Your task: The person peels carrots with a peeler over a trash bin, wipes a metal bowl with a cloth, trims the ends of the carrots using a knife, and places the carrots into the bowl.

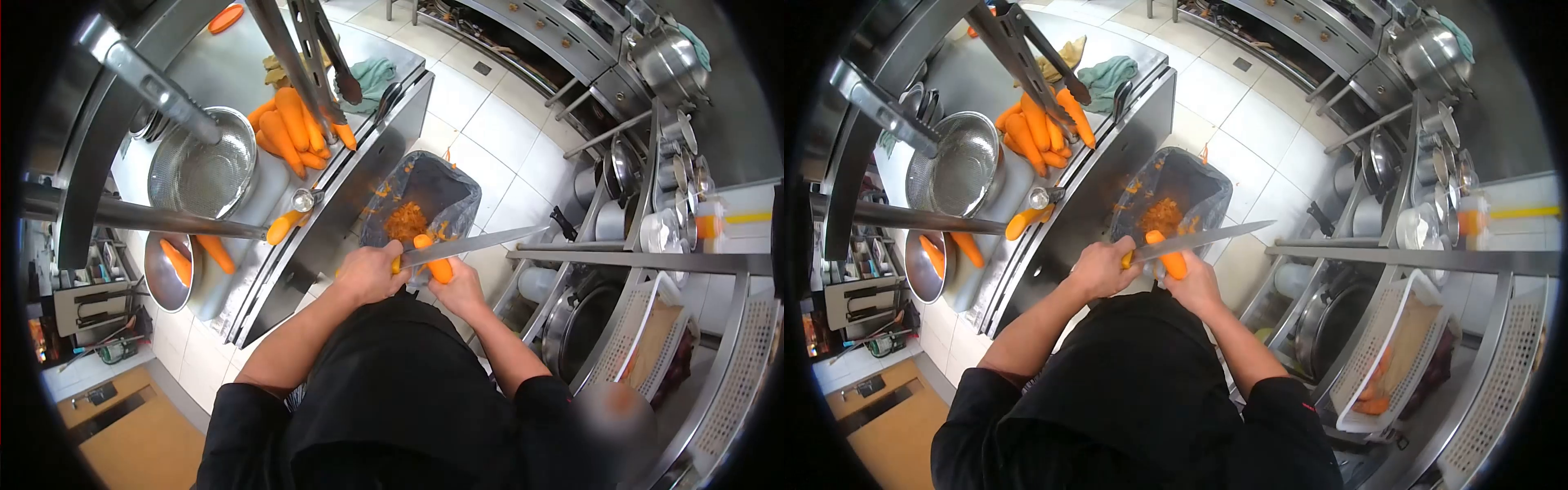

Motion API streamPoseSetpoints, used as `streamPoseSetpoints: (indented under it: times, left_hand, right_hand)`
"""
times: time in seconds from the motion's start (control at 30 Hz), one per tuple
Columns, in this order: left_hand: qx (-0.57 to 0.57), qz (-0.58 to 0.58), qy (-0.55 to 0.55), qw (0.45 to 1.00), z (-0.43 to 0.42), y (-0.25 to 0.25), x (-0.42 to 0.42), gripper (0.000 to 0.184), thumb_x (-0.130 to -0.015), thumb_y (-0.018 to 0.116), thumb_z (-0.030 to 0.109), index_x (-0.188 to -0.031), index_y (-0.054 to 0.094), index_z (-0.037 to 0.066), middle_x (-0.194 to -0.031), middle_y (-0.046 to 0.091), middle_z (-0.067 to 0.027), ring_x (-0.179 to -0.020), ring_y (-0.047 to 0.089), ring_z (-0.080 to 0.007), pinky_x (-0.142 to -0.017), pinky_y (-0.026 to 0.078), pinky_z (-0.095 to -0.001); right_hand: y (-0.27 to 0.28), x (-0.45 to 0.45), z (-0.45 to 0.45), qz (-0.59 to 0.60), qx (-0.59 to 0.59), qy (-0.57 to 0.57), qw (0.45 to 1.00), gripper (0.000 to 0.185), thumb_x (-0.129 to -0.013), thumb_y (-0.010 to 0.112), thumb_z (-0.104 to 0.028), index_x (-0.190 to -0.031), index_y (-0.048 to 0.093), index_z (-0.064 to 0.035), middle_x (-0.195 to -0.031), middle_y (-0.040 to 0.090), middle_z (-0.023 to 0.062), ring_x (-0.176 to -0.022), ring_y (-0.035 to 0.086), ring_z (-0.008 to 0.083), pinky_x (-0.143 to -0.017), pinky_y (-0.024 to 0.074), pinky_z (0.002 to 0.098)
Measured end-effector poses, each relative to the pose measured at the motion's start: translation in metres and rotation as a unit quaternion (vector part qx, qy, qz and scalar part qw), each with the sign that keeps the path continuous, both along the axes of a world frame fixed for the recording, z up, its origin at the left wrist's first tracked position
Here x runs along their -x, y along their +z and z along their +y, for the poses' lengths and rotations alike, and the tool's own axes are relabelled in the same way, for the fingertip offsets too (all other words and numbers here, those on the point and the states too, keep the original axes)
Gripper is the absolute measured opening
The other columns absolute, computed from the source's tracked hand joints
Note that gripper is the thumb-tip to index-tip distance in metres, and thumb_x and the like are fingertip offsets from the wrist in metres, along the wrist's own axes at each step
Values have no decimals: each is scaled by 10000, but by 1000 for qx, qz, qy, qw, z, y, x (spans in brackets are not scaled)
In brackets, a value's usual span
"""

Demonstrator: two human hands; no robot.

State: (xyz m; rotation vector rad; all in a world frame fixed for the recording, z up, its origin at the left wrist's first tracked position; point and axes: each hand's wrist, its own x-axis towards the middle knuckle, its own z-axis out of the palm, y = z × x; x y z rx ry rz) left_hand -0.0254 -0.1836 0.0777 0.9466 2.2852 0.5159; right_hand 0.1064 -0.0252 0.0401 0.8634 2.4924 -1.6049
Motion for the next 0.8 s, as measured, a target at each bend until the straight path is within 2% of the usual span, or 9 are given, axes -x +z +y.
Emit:
streamPoseSetpoints:
  times: [0.1,0.2,0.23,0.3,0.4,0.5,0.6,0.7,0.8]
  left_hand:
    - [50,-13,-26,998,1,-27,13,365,-855,581,397,-1026,620,77,-889,687,-225,-884,654,-419,-821,513,-497]
    - [125,-55,-24,990,-21,-90,32,389,-855,576,410,-1006,650,59,-921,683,-242,-922,650,-415,-856,513,-477]
    - [115,-61,2,991,-25,-94,29,415,-856,574,434,-987,652,47,-924,682,-245,-926,647,-417,-853,512,-469]
    - [94,-72,55,991,-24,-88,20,474,-860,572,482,-950,655,24,-929,680,-251,-935,642,-422,-849,511,-454]
    - [59,-156,117,979,4,-34,11,566,-850,591,551,-946,648,-4,-894,682,-240,-919,651,-405,-825,503,-435]
    - [-63,-217,120,967,29,8,2,518,-837,658,502,-922,637,-8,-799,679,-170,-742,663,-286,-684,504,-373]
    - [-112,-381,144,906,46,35,0,367,-832,700,353,-925,619,8,-742,652,-80,-589,576,-136,-553,457,-290]
    - [-122,-419,139,889,52,42,-1,286,-827,697,257,-955,597,22,-720,625,-29,-521,492,-63,-478,394,-232]
    - [-123,-433,143,882,52,37,-3,276,-826,684,225,-979,584,19,-722,624,-41,-510,487,-75,-465,389,-236]
  right_hand:
    - [-24,-9,18,20,-16,18,1000,337,-736,707,-144,-1040,617,-30,-863,665,212,-841,662,389,-747,521,420]
    - [-29,-21,35,52,-6,37,998,308,-722,709,-121,-997,617,-17,-901,652,204,-874,656,374,-762,521,395]
    - [-32,-24,39,84,-30,46,995,287,-729,711,-93,-988,617,-13,-901,647,177,-862,654,326,-767,516,372]
    - [-37,-24,47,150,-79,64,983,249,-742,715,-38,-969,617,-4,-902,638,124,-838,651,229,-778,507,326]
    - [-39,-17,51,216,-30,38,975,308,-661,722,7,-948,610,-14,-1063,618,143,-1003,595,339,-871,484,385]
    - [-40,-11,50,247,-40,29,968,316,-650,736,33,-934,608,-19,-1089,609,124,-1028,576,333,-896,471,404]
    - [-36,-6,51,263,-87,61,959,300,-660,741,23,-928,615,-23,-1080,605,131,-1024,576,337,-892,473,409]
    - [-34,-3,52,286,-133,77,946,294,-651,739,28,-913,623,-35,-1076,605,129,-1006,575,340,-884,474,413]
    - [-24,-2,56,281,-183,90,938,291,-636,718,40,-899,630,-48,-1057,606,113,-974,574,336,-848,477,416]
